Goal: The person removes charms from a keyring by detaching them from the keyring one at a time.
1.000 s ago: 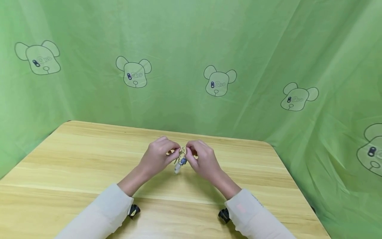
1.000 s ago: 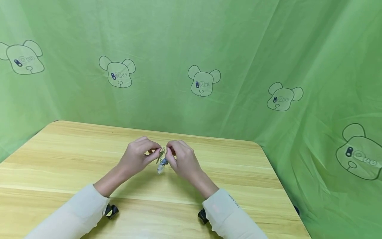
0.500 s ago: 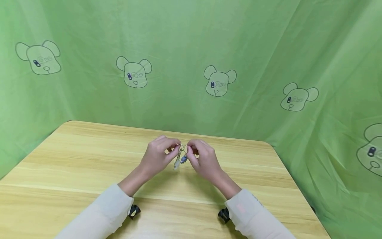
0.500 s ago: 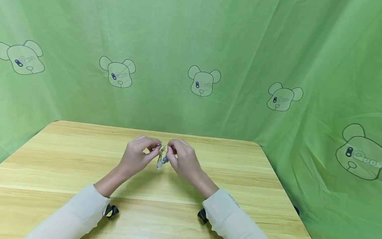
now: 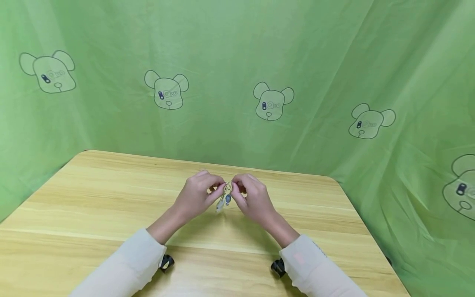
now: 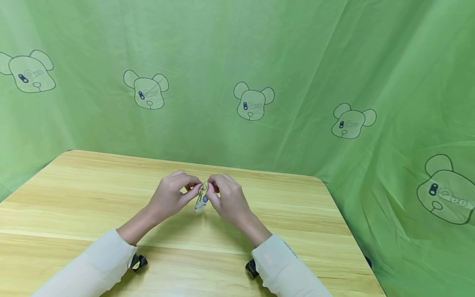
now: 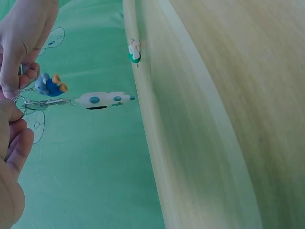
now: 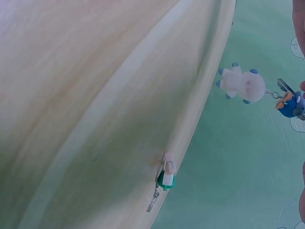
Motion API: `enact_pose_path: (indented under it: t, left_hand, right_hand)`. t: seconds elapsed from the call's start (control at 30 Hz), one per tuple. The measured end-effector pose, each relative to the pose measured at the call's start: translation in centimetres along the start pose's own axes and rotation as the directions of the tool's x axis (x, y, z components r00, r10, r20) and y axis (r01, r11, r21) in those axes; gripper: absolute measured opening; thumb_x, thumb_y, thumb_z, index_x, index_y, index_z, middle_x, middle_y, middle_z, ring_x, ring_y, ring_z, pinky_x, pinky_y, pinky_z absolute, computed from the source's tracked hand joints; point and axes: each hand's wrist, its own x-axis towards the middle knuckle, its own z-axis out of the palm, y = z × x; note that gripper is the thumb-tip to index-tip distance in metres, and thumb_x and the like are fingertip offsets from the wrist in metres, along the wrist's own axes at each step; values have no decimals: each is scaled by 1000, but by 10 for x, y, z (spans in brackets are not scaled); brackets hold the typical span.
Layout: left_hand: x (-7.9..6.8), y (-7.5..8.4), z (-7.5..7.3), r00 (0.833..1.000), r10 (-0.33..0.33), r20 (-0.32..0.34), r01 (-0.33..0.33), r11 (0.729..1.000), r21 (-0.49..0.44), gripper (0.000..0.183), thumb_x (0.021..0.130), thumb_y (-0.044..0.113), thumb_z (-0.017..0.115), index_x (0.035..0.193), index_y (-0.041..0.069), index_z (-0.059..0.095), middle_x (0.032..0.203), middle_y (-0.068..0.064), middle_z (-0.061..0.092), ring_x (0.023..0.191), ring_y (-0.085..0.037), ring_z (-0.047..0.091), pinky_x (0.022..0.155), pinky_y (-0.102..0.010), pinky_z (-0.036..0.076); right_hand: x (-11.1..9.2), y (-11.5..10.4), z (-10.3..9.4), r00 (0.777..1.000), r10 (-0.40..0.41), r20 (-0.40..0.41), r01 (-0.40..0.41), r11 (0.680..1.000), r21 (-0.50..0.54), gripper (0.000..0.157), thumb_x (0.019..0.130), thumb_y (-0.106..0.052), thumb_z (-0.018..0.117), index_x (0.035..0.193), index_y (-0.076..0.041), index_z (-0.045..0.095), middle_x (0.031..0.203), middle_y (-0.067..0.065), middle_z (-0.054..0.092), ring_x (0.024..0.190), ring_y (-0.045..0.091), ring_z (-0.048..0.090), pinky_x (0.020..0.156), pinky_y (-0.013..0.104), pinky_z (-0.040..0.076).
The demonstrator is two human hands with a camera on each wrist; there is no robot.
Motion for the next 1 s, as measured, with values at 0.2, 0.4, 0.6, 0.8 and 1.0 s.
enact_pose_path:
  t: [0.2,0.4,0.6,0.8,1.0]
  left_hand:
    - [0,0,0,1000,3,-10,-3,1000,15,6,88,-2,73,88,4,74,80,-8,75,71,-16,67,65,-20,59]
    - [0,1,1,1000,-4,-10,5,1000,14,5,89,-2,72,88,3,74,81,-8,75,71,-17,67,64,-21,59]
    - [-1,1,1,1000,-21,-14,21,1000,5,6,89,-2,72,88,3,74,82,-9,75,71,-16,68,64,-20,59]
    - [-1,3,2,998,-49,-25,48,999,-10,6,88,-3,72,87,3,74,80,-8,74,70,-16,67,62,-21,59]
    - [-2,3,3,996,-86,-33,85,996,-16,5,88,-1,72,86,3,73,80,-6,74,69,-16,67,62,-19,58]
  right_hand:
    - [0,1,1,1000,-4,-3,4,1000,-1,8,89,6,60,94,2,64,80,9,65,69,15,60,55,30,57]
    - [-1,1,0,1000,-10,-2,10,1000,-15,9,87,7,62,94,1,64,79,7,64,69,15,59,58,22,55]
    - [-2,1,-1,1000,0,2,0,1000,-15,7,88,6,60,92,1,64,78,6,63,69,14,59,59,19,54]
    - [-5,-1,0,999,35,-13,-35,999,27,9,87,7,60,94,2,63,75,6,63,65,13,57,53,22,52]
    - [-8,-2,1,997,71,-16,-70,996,59,12,86,9,61,95,2,63,76,5,63,64,12,57,51,26,54]
